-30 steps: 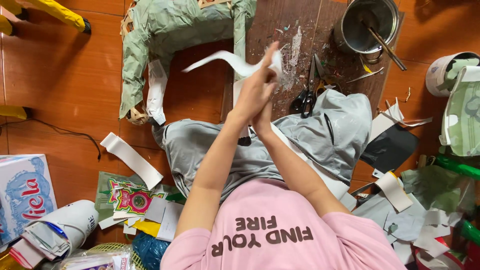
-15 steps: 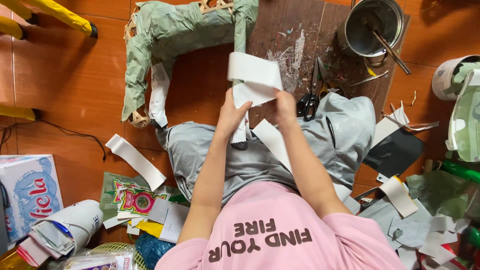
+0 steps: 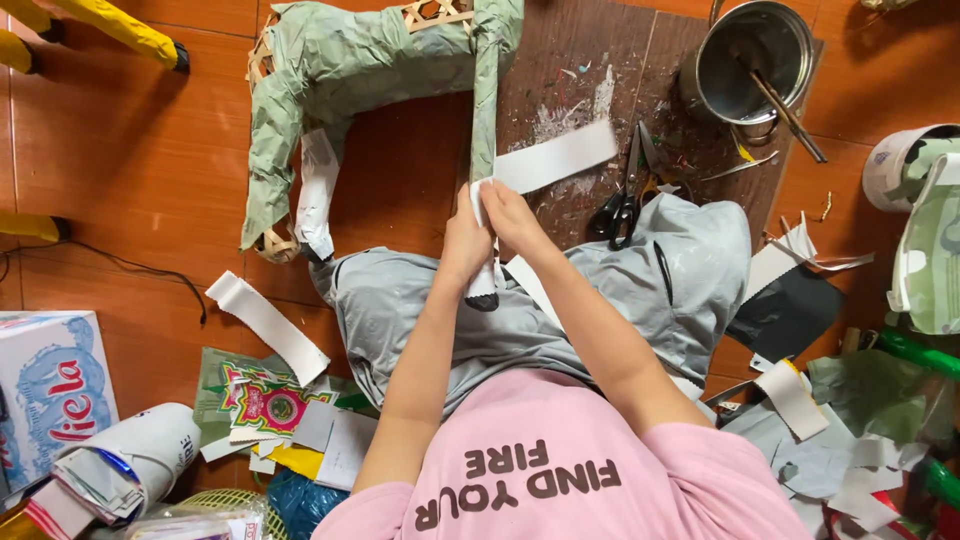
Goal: Constructing a decorative giraffe by applying paper and fabric strips to a frame using glue and a brush.
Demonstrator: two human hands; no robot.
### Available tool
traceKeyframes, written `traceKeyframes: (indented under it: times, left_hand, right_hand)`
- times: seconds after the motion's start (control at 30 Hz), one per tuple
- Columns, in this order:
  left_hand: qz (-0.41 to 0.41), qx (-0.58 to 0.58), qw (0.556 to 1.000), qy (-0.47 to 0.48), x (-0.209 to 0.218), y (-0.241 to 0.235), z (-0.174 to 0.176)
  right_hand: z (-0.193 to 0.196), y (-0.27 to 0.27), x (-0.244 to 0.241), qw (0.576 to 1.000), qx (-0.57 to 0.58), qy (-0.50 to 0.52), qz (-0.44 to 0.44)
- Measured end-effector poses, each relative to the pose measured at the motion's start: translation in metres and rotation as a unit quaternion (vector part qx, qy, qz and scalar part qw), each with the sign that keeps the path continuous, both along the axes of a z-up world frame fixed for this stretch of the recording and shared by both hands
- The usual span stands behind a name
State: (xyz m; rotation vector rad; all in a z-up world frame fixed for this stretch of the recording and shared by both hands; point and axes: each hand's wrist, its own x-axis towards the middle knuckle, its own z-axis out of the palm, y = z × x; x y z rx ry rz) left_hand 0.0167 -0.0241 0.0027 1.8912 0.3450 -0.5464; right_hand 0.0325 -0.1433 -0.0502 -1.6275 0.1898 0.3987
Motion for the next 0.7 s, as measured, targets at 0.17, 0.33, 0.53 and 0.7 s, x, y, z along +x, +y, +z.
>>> traceKeyframes:
  times: [0.17,0.33,0.53,0.7]
  left_hand:
    - [-0.069,-0.023,0.995,-0.064,0.004,0.015,0.018]
    - [-0.051,-0.100,0.990,0.080,0.014,0.018,0.069]
    - [0.065,0.068,0.893,-0.440,0.067,0.025,0.080]
    - [-0.003,0.048,0.936,-0.350,0.114,-0.016,0.077]
  right_hand:
    - [-0.009,-0.002,0.032,0.931,0.285,0.226,-0.036]
    - [-0.021,0.009,0.030,0.836,0.443,0.279,-0.161]
    - [0.041,0.019,0.019,0.774,0.511,0.364,-0.085]
    - [0.023,0.022,0.019,0.967,0.152,0.099,-0.178]
